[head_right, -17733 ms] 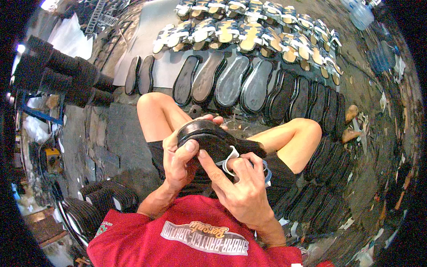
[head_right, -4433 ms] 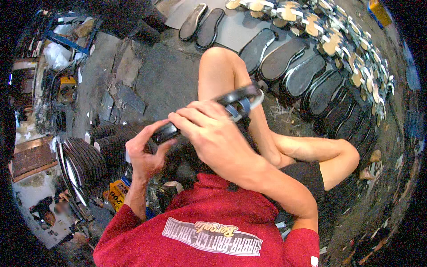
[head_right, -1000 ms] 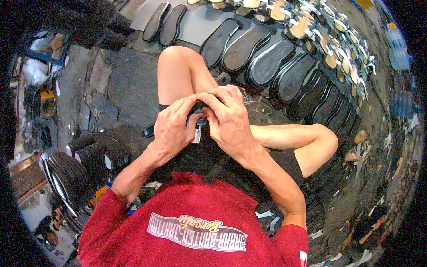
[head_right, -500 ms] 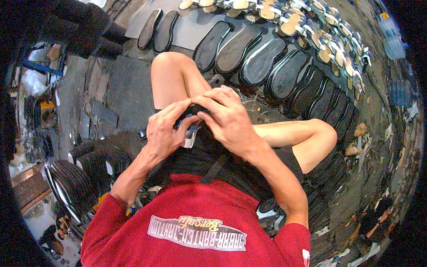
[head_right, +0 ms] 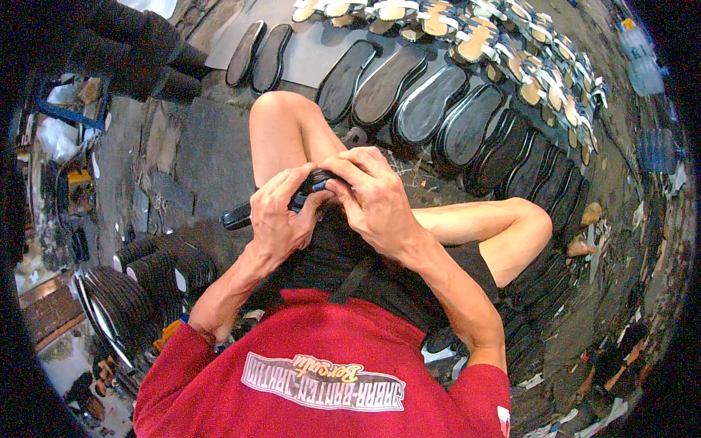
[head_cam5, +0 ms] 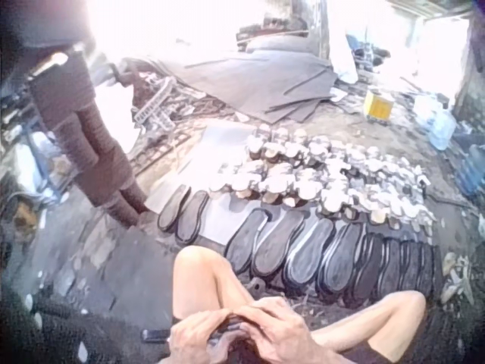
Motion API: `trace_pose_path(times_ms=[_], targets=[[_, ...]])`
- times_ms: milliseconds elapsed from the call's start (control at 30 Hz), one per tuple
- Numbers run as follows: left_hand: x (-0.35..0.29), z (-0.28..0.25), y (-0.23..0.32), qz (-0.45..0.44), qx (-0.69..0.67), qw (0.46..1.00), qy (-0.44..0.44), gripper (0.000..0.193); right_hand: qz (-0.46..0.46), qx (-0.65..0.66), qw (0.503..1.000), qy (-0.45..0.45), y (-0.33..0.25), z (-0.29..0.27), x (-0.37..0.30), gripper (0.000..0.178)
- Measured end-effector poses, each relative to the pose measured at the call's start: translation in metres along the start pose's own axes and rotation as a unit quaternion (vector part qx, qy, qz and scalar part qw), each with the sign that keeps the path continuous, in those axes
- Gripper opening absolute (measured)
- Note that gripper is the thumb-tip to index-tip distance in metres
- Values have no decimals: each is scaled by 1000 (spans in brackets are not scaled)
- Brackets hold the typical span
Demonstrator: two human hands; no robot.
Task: The person sits on the floor and handles black shoe soles, rubbing their surfaces and inspecting them. The person then picks up a wooden shoe last with straps and places a sole onto it, pressing the edges to fit.
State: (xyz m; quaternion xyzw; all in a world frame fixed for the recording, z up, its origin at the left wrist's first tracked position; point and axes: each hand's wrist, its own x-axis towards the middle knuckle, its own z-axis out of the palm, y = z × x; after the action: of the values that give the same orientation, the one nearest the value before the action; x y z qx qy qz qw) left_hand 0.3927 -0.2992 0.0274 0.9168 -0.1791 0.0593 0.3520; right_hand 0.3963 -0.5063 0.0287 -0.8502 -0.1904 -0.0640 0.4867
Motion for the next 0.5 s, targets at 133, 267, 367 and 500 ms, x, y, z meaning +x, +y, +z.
trace_pose_path(times_ms=[133,267,367,500], targets=[[8,-13,0,-15,-53,998,-35,43,4,32,999,-25,1,-23,11,34],[6,-6,1,-8,-44,999,-4,43,14,-18,1000,9,0,-6,2,35],[2,-7,3,-10,-46,999,10,43,26,-4,1000,16,-4,-8,0,34],[-3,-7,1,4,-52,998,26,43,48,41,998,-21,-2,-28,1,36]])
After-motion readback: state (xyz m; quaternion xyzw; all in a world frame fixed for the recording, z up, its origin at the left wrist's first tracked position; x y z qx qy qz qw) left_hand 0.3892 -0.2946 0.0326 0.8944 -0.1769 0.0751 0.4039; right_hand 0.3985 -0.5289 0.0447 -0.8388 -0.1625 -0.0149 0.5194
